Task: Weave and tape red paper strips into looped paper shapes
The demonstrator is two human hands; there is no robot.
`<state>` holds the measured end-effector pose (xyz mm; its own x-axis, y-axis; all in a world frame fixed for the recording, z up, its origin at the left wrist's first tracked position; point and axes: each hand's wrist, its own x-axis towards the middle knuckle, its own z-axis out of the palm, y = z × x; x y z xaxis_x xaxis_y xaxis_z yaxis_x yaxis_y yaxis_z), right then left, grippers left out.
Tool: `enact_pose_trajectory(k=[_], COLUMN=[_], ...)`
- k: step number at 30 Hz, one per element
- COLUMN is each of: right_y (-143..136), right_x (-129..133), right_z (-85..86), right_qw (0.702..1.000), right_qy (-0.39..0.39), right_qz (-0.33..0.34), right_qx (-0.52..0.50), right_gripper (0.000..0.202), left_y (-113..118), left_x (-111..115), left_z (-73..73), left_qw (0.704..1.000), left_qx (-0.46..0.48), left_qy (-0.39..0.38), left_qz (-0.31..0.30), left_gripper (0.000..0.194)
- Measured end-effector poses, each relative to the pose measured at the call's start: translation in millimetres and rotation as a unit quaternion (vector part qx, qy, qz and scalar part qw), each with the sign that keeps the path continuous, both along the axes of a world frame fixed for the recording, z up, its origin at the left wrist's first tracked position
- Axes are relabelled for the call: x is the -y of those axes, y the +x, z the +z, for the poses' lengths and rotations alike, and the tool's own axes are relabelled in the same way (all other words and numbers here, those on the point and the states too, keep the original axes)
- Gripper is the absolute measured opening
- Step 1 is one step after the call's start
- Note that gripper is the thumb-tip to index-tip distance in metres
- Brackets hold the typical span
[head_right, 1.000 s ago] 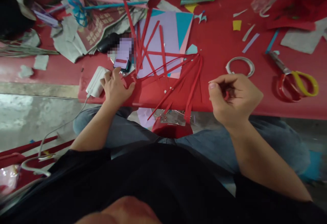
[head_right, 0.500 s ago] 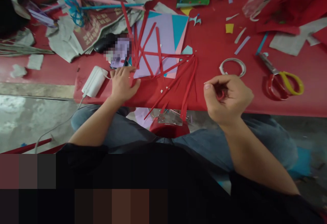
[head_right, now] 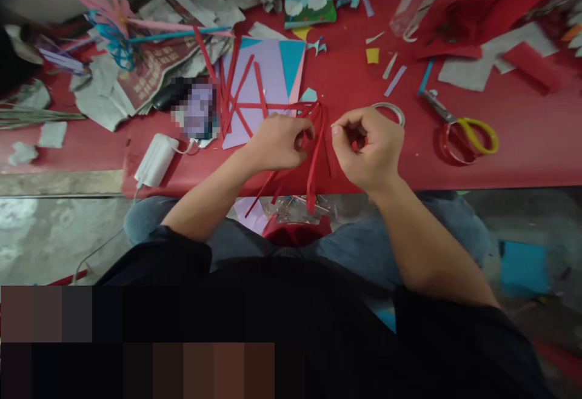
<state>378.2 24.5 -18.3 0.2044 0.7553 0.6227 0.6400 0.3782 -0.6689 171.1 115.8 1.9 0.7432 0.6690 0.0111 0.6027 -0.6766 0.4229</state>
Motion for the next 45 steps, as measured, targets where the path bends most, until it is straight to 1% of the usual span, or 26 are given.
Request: enact_pose_trajectory(k=[1,2,3,4,6,7,8,10,12,14,16,18,20,23,25,26,28,30,32,34,36,38,41,45], right_y=[4.7,9.5,14.1,18.6,26.0,28.7,30.7,32.3,31.6,30.2,29.3,29.0,27.6,18.0,5.0,-3.1,-20.2,-35.8,-47.6,-55.5,-60.5,-64.1,-67.9,-68.8], right_x=[-2.5,-4.8,-6.7,-8.5,-12.2,-14.3,-16.7,-22.4,-28.5,-33.8,-36.9,-36.5,-32.4,-21.7,-13.7,-10.0,-3.0,3.1,8.0,11.1,12.2,12.1,12.5,15.2], right_z=[1.9,4.3,6.8,9.2,12.3,12.5,11.9,9.0,6.8,8.3,13.9,21.3,27.8,33.0,34.5,35.0,35.7,35.5,33.8,30.6,26.9,23.9,21.6,19.5], right_qw=[1.000,1.000,1.000,0.999,0.998,0.998,0.997,0.997,0.998,0.997,0.994,0.990,0.988,0.990,0.992,0.993,0.993,0.990,0.989,0.987,0.987,0.986,0.985,0.984], right_qy=[0.005,0.012,0.017,0.018,0.025,0.030,0.034,0.041,0.034,0.035,0.050,0.075,0.099,0.109,0.107,0.107,0.112,0.112,0.081,0.049,0.034,0.034,0.020,-0.022], right_qz=[-0.006,-0.012,-0.019,-0.025,-0.037,-0.040,-0.041,-0.036,-0.024,-0.017,-0.019,-0.026,-0.030,-0.037,-0.028,-0.015,0.024,0.067,0.104,0.127,0.139,0.149,0.156,0.142], right_qx=[0.001,0.005,0.010,0.020,0.040,0.050,0.056,0.056,0.057,0.070,0.098,0.121,0.118,0.078,0.053,0.046,0.040,0.048,0.068,0.081,0.076,0.066,0.071,0.103], right_gripper=[0.020,0.022,0.024,0.024,0.024,0.024,0.024,0.025,0.027,0.026,0.024,0.019,0.013,0.009,0.006,0.004,0.002,0.007,0.011,0.014,0.013,0.010,0.007,0.009], left_y=[7.5,14.4,20.8,27.0,38.7,44.0,48.6,55.8,59.9,60.4,55.8,43.4,22.4,-19.9,-47.3,-58.9,-76.8,-88.6,-96.3,-101.6,-105.4,-107.9,-108.9,-106.8], left_x=[-4.3,-9.6,-15.8,-22.7,-37.0,-43.6,-49.3,-57.6,-62.4,-64.5,-63.1,-55.6,-39.1,1.3,31.6,45.6,68.9,84.9,95.0,101.5,105.6,107.7,108.3,107.0], left_z=[1.8,1.2,-1.9,-7.2,-22.7,-31.6,-40.5,-55.7,-65.6,-69.5,-67.5,-59.8,-47.4,-25.7,-15.0,-12.2,-13.2,-21.6,-33.4,-43.7,-49.4,-50.3,-46.7,-42.1], left_qw=[1.000,1.000,0.999,0.998,0.988,0.983,0.980,0.977,0.978,0.978,0.977,0.977,0.974,0.955,0.938,0.928,0.917,0.905,0.898,0.899,0.903,0.901,0.896,0.895], left_qx=[0.004,0.009,0.011,0.010,-0.002,-0.013,-0.024,-0.041,-0.042,-0.031,-0.009,0.045,0.135,0.251,0.300,0.329,0.358,0.388,0.407,0.409,0.409,0.418,0.427,0.425], left_qy=[-0.015,-0.027,-0.035,-0.038,-0.030,-0.022,-0.019,-0.017,-0.015,-0.018,-0.032,-0.050,-0.067,-0.096,-0.133,-0.132,-0.142,-0.143,-0.129,-0.107,-0.089,-0.084,-0.096,-0.107], left_qz=[-0.007,0.000,0.023,0.058,0.149,0.181,0.199,0.209,0.205,0.206,0.210,0.200,0.172,0.123,0.113,0.117,0.106,0.100,0.110,0.115,0.101,0.083,0.070,0.080], left_gripper=[0.033,0.029,0.027,0.026,0.028,0.028,0.029,0.029,0.025,0.020,0.012,0.005,0.004,0.003,0.007,0.008,0.009,0.011,0.012,0.012,0.011,0.011,0.013,0.013])
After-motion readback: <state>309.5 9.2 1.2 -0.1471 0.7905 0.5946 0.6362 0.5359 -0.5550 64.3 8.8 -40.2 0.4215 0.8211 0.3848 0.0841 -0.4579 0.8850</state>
